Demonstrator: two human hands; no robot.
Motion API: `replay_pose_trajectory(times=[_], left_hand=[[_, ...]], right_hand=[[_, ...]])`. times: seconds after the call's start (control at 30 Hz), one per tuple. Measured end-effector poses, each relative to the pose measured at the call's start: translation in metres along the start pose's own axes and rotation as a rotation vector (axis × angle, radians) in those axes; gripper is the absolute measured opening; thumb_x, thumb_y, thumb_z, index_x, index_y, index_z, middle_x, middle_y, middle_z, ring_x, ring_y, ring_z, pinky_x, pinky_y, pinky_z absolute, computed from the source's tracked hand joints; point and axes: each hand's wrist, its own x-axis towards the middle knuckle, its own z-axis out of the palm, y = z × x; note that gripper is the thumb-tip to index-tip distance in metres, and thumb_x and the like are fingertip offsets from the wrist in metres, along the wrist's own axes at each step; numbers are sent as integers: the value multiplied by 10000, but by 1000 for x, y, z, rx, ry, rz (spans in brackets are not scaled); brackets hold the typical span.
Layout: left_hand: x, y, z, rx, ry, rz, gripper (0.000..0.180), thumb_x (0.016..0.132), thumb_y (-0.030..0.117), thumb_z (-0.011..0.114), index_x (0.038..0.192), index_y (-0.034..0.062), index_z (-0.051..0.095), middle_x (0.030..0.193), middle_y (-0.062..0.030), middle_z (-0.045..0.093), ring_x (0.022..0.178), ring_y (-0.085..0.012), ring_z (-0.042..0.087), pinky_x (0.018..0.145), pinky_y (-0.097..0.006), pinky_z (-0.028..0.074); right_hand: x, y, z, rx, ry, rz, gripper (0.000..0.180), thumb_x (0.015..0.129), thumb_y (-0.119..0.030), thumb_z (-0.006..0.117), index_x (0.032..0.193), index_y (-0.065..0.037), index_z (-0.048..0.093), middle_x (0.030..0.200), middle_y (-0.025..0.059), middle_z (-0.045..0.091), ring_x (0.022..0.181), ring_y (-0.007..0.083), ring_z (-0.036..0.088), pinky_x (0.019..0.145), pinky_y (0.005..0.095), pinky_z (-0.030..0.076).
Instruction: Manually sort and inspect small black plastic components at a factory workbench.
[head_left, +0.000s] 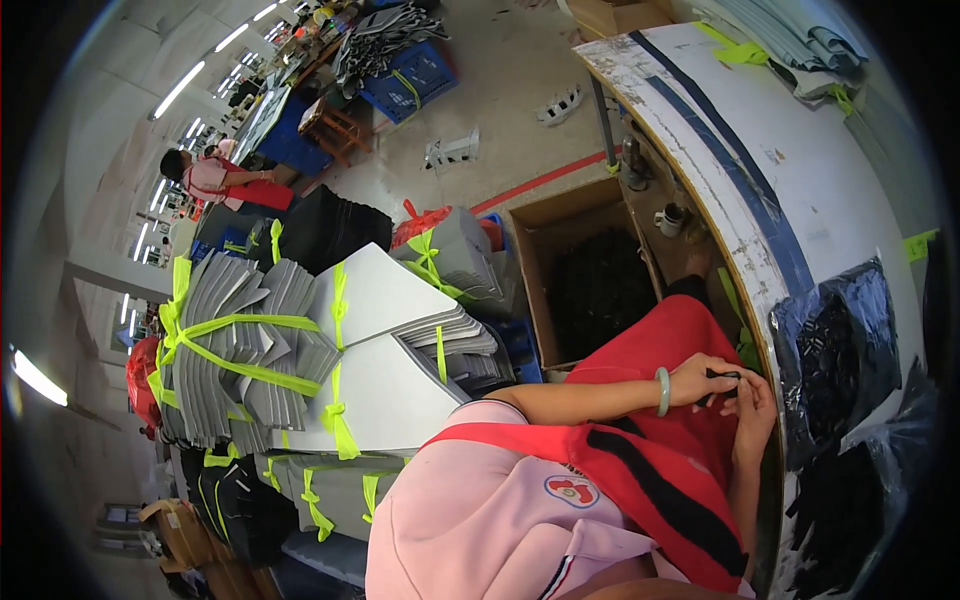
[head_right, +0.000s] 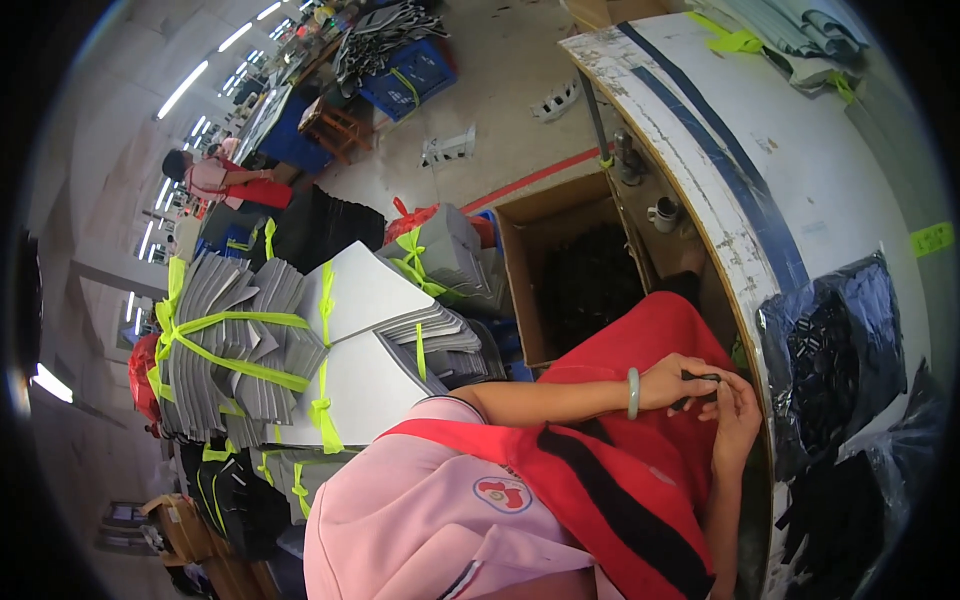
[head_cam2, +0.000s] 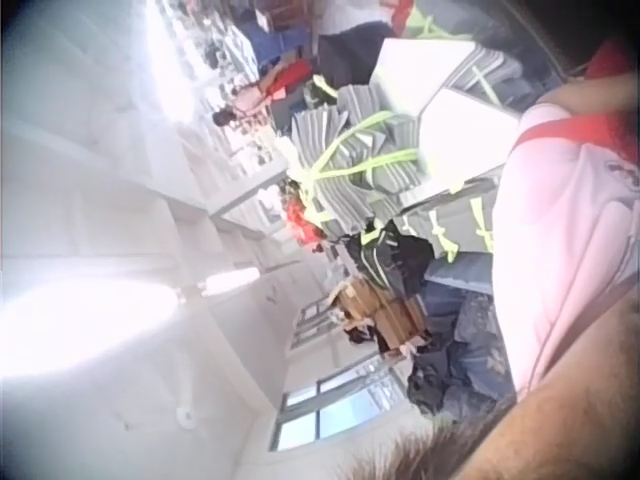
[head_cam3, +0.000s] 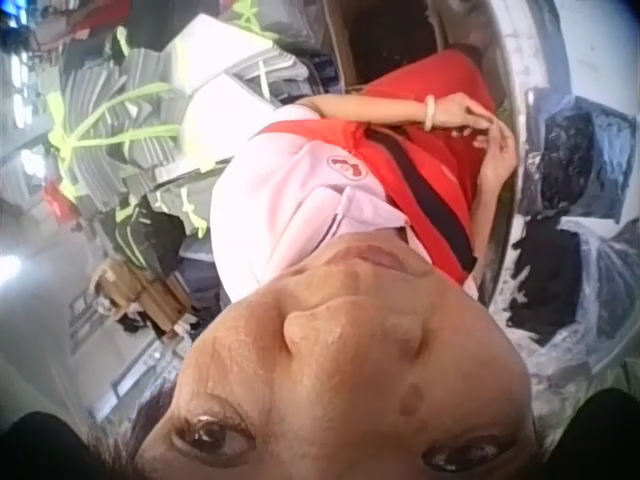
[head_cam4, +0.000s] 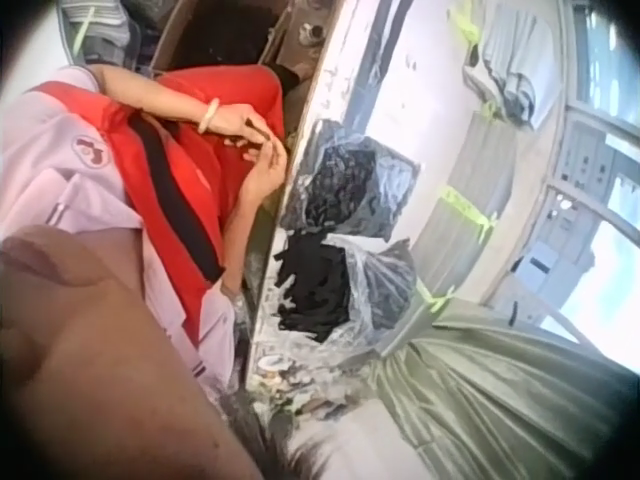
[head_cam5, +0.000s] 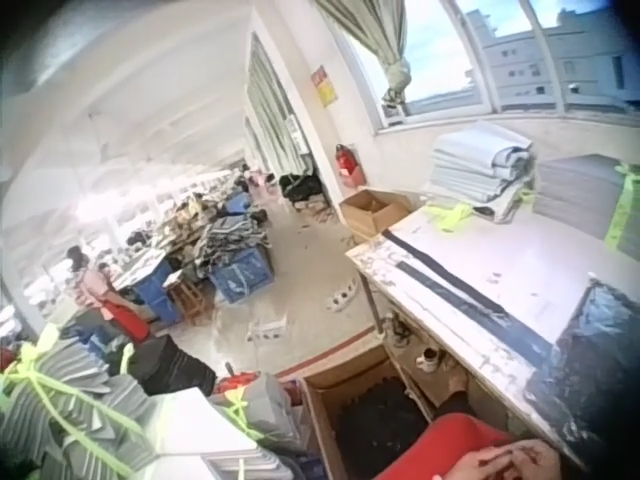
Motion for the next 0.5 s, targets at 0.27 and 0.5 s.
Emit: replay_pose_trajectory(times=[0.27,0.5], left_hand=[[-11,0,1,-331,-26,-187,348,946,335,567,1150,60,630,740,-52,632,592,-97,591,398,-202,441],[-5,-5,-32,-605,-154,-510,245,936,308,583,1014,77,582,794,-31,593,571,-70,501,354,-143,306]], right_hand=[[-9,4,-13,17,-80,118,150,950,-138,553,958,-1,616,739,34,601,573,60,537,487,198,446],[1,-19,-3,-76,-170,-18,231,971,-185,513,1083,-5,605,791,-15,539,669,51,462,618,208,387]])
